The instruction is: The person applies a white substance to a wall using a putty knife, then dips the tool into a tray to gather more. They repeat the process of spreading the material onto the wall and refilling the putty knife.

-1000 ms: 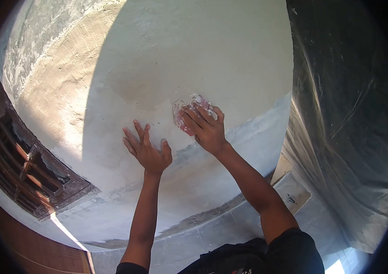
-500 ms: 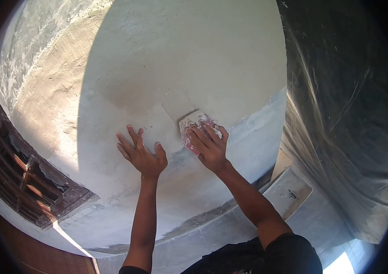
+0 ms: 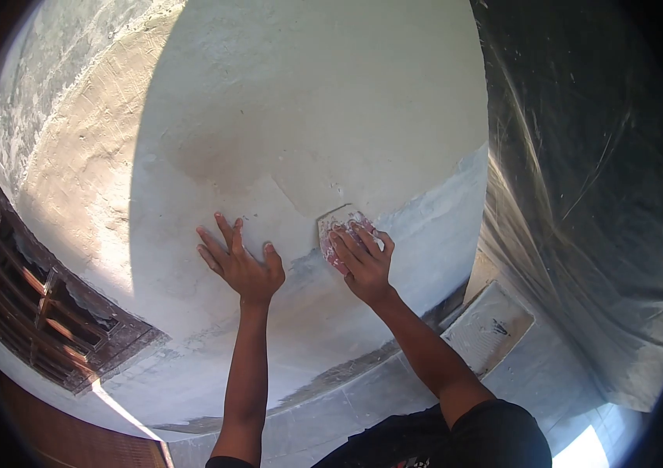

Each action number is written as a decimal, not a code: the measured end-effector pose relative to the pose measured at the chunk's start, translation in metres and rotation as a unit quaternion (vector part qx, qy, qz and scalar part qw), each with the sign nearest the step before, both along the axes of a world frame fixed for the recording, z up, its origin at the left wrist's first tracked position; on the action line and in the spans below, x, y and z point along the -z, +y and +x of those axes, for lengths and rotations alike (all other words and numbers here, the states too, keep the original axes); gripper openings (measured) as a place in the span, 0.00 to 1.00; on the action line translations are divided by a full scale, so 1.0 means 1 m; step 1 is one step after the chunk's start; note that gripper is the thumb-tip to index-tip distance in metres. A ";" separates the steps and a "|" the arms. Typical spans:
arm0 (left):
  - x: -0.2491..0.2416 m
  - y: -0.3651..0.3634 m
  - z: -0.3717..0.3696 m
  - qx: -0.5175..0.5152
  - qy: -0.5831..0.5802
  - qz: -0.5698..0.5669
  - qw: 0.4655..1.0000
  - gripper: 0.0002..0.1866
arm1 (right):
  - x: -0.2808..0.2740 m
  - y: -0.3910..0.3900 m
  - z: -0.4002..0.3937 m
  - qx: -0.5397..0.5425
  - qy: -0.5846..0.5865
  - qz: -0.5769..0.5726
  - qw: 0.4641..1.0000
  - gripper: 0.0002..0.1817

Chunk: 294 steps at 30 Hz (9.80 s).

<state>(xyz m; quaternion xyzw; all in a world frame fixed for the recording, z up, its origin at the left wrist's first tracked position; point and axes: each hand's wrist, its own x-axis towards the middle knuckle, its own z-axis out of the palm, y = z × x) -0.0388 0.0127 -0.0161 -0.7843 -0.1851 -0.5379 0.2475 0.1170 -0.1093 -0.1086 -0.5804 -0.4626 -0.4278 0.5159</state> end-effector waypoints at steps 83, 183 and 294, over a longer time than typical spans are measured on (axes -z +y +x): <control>0.001 -0.003 -0.001 0.007 -0.009 0.002 1.000 0.31 | -0.112 0.029 -0.013 0.005 0.006 0.060 0.998 0.31; 0.608 -0.358 0.133 0.045 -0.141 -0.988 0.053 0.44 | 0.515 -0.326 0.081 0.134 0.217 -0.697 0.670 0.27; 0.022 -0.006 0.010 -0.015 0.022 -0.005 1.000 0.32 | 0.066 0.019 -0.043 0.032 0.113 -0.002 0.993 0.27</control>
